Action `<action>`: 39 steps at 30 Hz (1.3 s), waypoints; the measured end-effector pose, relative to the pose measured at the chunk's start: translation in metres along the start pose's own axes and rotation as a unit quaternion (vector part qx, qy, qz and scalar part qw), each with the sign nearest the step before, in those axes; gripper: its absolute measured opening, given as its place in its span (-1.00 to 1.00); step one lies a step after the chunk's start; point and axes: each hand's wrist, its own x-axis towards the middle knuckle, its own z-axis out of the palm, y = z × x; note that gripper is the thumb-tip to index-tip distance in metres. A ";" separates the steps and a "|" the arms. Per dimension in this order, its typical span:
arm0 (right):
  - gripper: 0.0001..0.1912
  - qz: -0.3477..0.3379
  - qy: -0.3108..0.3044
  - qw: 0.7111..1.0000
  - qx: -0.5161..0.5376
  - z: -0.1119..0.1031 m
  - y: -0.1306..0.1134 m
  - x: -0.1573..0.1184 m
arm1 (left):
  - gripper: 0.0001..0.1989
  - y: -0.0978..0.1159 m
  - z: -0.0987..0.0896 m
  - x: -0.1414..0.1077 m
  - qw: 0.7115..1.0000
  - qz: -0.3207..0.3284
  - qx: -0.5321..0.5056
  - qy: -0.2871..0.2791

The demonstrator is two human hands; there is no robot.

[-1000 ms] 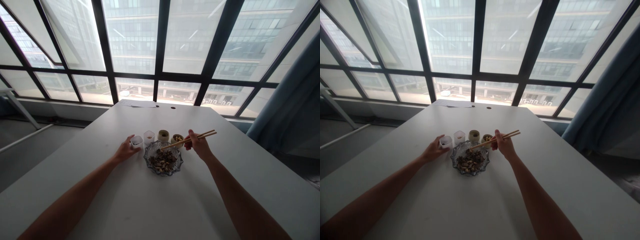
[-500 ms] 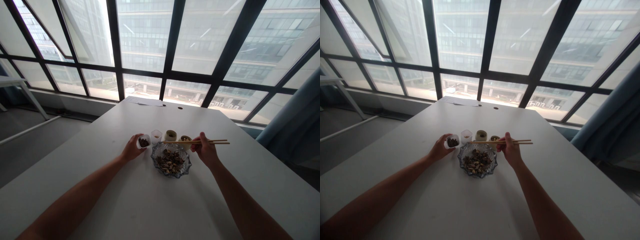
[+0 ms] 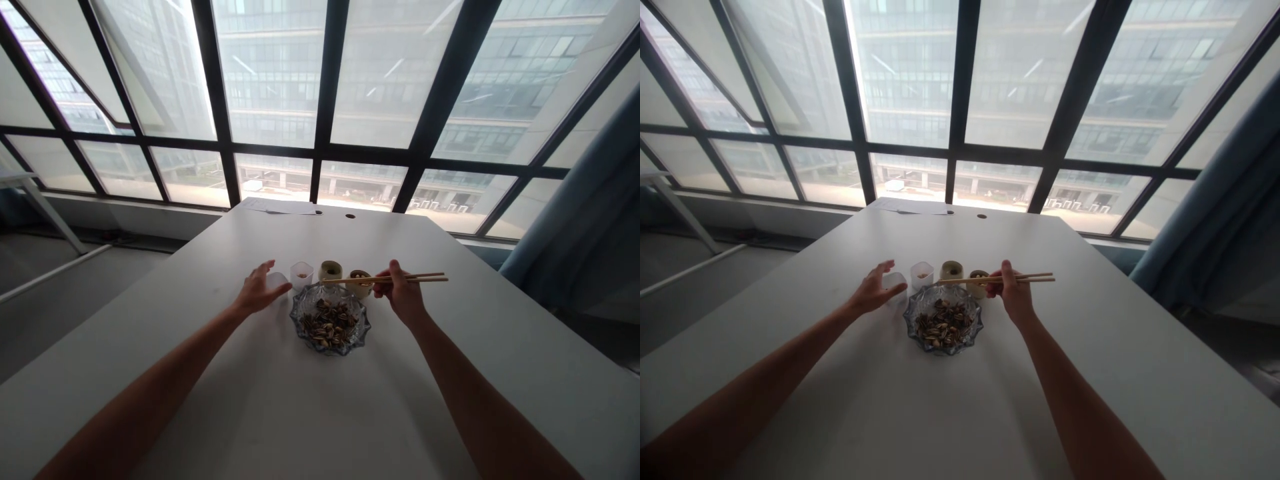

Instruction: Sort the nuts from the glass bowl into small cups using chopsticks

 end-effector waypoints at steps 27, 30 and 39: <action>-0.65 -0.293 -0.101 0.921 -0.236 0.036 -0.001 -0.049 | -0.35 0.050 0.020 0.015 0.980 0.176 0.074 0.064; -0.69 -0.280 -0.130 0.912 -0.271 0.039 -0.005 -0.049 | -0.37 0.048 0.021 0.016 0.980 0.174 0.071 0.064; -0.42 -0.181 -0.076 0.954 -0.226 0.020 -0.025 -0.037 | -0.36 0.038 0.026 0.027 0.986 0.124 0.110 0.032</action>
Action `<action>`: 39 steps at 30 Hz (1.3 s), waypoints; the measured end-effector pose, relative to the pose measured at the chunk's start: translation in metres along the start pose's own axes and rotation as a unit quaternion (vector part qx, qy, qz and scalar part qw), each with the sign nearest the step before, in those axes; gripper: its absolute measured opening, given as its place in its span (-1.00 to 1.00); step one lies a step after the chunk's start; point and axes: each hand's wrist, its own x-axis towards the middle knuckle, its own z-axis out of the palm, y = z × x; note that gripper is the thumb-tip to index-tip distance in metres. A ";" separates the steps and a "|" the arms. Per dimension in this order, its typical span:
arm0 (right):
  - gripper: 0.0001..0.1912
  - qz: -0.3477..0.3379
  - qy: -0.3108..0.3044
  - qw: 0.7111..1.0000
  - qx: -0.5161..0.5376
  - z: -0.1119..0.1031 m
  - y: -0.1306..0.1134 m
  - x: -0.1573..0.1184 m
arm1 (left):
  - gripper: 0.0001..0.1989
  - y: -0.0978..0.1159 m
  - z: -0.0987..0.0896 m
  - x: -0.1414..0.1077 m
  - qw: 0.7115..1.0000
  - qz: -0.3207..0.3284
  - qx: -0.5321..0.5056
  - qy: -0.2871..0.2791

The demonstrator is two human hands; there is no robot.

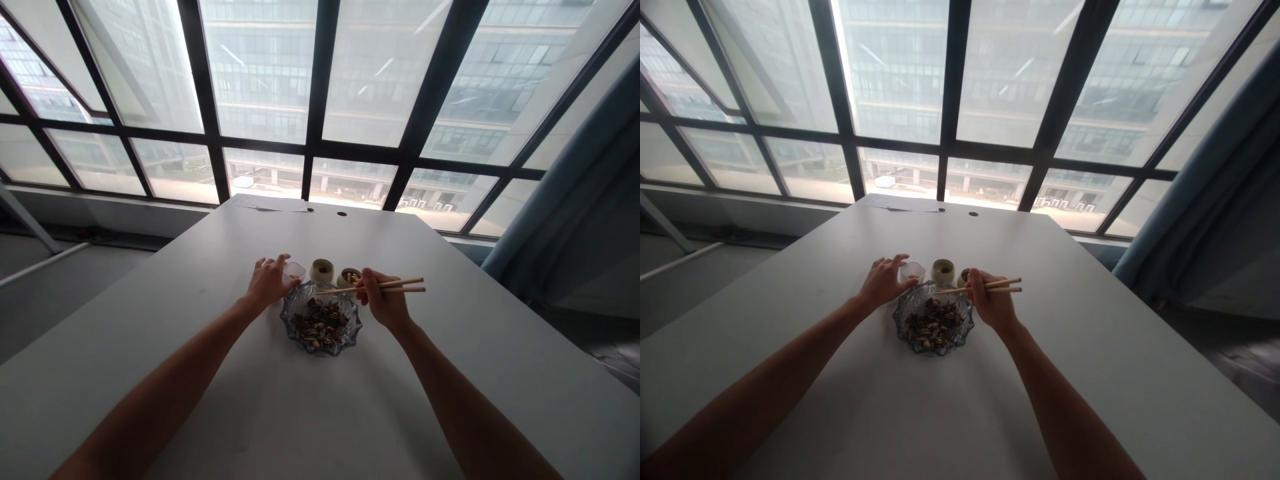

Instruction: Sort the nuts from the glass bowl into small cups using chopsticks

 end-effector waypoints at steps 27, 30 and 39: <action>-0.42 0.033 -0.102 0.994 -0.015 -0.013 0.009 0.006 | -0.34 -0.034 -0.005 -0.053 0.989 -0.038 -0.133 0.057; -0.42 0.043 -0.091 0.995 -0.002 -0.013 0.010 0.007 | -0.34 -0.032 -0.007 -0.054 0.992 -0.017 -0.104 0.072; -0.44 0.019 -0.152 0.988 -0.025 -0.011 0.010 0.005 | -0.37 -0.035 -0.010 -0.056 0.993 -0.021 -0.075 0.091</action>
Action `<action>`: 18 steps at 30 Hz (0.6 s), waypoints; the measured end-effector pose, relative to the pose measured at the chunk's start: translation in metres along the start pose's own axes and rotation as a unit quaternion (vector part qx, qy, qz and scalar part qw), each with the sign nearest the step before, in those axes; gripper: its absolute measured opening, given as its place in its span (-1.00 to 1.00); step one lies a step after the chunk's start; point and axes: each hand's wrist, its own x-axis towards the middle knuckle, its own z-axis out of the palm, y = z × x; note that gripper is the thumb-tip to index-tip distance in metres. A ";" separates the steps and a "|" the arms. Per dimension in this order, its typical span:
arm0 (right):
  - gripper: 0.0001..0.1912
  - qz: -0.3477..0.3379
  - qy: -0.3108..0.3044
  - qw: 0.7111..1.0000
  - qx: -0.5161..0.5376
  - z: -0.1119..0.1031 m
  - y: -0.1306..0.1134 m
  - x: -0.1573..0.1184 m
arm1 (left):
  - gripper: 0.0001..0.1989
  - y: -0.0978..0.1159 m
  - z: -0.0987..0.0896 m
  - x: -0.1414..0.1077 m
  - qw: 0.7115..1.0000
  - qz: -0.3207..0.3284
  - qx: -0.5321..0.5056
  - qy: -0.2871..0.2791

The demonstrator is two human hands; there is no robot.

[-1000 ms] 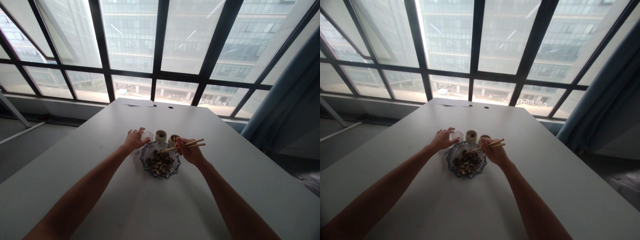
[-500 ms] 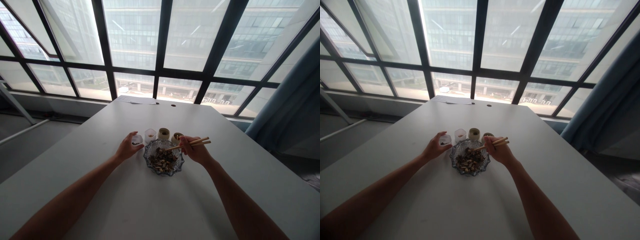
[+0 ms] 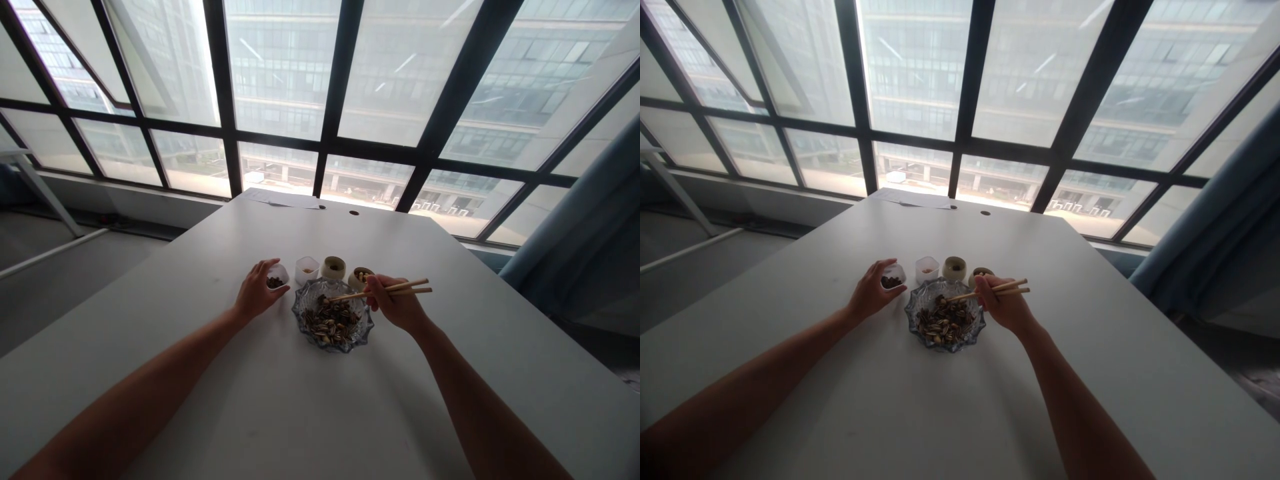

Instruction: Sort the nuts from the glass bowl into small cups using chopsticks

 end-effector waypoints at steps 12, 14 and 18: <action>-0.41 0.044 0.025 0.999 0.015 -0.001 -0.005 0.000 | -0.36 0.001 0.000 -0.001 1.000 0.002 0.015 0.017; -0.42 0.044 0.008 0.999 0.005 -0.001 -0.005 0.000 | -0.35 0.002 -0.001 -0.001 1.000 0.002 0.017 0.016; -0.44 0.029 -0.020 0.999 -0.020 -0.002 -0.007 -0.001 | -0.35 0.003 -0.002 -0.001 1.000 0.002 0.017 0.012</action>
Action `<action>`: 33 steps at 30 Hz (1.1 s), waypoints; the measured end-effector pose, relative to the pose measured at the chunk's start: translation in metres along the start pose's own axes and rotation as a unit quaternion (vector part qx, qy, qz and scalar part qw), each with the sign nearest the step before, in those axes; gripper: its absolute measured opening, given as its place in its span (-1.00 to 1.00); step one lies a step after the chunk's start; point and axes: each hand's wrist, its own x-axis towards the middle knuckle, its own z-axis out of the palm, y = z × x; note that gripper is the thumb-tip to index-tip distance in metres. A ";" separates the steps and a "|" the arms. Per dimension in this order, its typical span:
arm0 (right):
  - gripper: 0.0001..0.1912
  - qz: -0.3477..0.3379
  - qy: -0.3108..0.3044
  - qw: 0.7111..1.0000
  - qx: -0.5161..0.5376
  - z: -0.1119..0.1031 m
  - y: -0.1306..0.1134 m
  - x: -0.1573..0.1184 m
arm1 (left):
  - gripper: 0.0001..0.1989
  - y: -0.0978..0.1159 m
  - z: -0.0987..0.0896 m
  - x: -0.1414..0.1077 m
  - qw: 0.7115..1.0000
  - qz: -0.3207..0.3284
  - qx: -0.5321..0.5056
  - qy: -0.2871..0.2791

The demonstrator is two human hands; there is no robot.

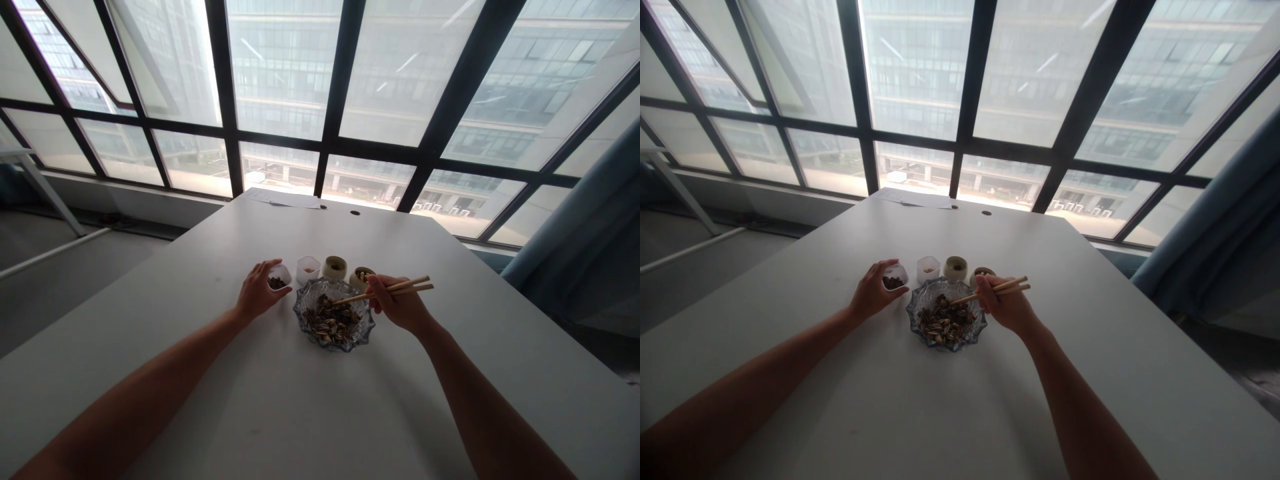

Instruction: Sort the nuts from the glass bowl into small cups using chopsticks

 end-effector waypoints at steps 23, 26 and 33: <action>-0.49 -0.058 -0.033 0.997 -0.044 0.000 -0.001 0.000 | -0.38 -0.004 0.005 -0.001 0.999 -0.035 -0.001 -0.004; -0.48 -0.039 -0.030 0.998 -0.037 0.001 -0.002 0.000 | -0.39 -0.006 0.007 -0.001 0.999 -0.036 0.000 -0.002; -0.45 -0.036 -0.022 0.998 -0.050 -0.001 -0.007 -0.001 | -0.42 -0.006 0.006 -0.001 0.999 -0.039 0.005 -0.002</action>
